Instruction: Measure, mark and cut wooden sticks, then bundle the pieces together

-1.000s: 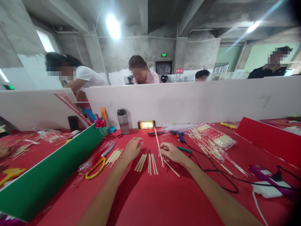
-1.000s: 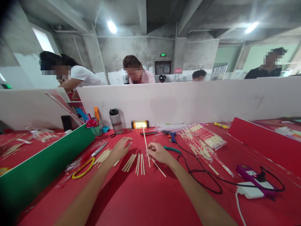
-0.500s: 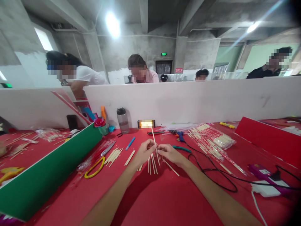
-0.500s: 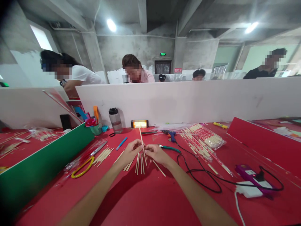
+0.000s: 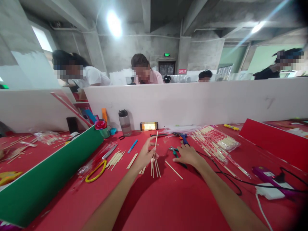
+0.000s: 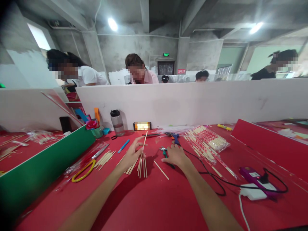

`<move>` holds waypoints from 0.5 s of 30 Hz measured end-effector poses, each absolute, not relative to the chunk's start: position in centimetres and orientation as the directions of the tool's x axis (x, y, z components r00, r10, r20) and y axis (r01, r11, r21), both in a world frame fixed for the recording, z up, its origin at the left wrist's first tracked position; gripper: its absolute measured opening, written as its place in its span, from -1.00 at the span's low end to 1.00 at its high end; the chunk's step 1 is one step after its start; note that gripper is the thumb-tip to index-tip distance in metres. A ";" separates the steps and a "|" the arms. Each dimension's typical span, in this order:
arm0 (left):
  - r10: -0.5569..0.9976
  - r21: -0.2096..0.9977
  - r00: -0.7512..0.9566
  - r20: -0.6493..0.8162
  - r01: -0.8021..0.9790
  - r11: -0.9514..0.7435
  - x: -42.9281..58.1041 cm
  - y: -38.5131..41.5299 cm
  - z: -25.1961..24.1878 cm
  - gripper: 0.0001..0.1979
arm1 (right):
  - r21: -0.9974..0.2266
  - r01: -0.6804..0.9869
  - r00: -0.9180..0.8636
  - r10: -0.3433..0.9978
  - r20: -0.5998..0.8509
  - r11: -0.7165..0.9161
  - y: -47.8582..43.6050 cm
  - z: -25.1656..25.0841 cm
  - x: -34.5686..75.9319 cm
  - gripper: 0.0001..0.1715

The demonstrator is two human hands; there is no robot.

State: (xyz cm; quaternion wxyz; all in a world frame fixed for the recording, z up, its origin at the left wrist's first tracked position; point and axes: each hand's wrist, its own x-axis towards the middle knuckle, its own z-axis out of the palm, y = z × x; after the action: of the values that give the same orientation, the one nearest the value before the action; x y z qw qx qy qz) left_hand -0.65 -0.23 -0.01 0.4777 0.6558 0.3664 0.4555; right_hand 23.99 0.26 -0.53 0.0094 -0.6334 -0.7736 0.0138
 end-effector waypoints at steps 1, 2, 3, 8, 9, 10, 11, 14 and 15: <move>0.916 0.961 0.317 0.246 0.045 -0.274 -0.7 -0.2 0.0 -0.49 | -0.027 0.979 -0.201 0.980 -0.009 0.200 0.3 -0.7 23.9 -0.26; 0.917 0.962 0.318 0.242 0.044 -0.269 -0.7 -0.2 0.0 -0.49 | -0.022 0.980 -0.199 0.980 -0.008 0.199 0.3 -0.8 23.8 -0.30; 0.919 0.964 0.317 0.235 0.043 -0.262 -0.8 -0.2 0.0 -0.51 | -0.017 0.981 -0.192 0.981 -0.004 0.192 0.4 -0.9 23.7 -0.34; 0.934 0.968 0.284 0.217 0.061 -0.243 -0.8 0.0 0.1 -0.60 | 0.021 0.984 -0.177 0.984 -0.008 0.177 0.8 -1.3 23.7 -0.57; 0.935 0.967 0.279 0.218 0.068 -0.246 -0.9 0.1 0.1 -0.61 | 0.033 0.981 -0.192 0.981 -0.002 0.192 0.8 -1.4 23.7 -0.58; 0.936 0.965 0.275 0.221 0.076 -0.250 -0.9 0.2 0.0 -0.62 | 0.044 0.977 -0.210 0.978 0.007 0.209 0.9 -1.6 23.8 -0.59; 0.936 0.963 0.272 0.223 0.085 -0.255 -1.0 0.2 0.0 -0.62 | 0.053 0.973 -0.226 0.974 0.020 0.225 0.9 -1.7 23.8 -0.59; 0.934 0.956 0.266 0.240 0.102 -0.275 -1.2 0.3 -0.1 -0.63 | 0.045 0.966 -0.257 0.964 0.062 0.255 1.2 -2.3 23.5 -0.60; 0.932 0.954 0.264 0.246 0.106 -0.282 -1.2 0.3 -0.1 -0.62 | 0.029 0.962 -0.273 0.959 0.077 0.272 1.3 -2.5 23.2 -0.59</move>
State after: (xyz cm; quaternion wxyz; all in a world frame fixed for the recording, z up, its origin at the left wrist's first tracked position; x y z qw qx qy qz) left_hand -1.20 0.32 -0.11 0.4500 0.6556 0.3958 0.4594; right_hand 23.23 1.34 -2.49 0.0221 -0.6023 -0.7972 -0.0351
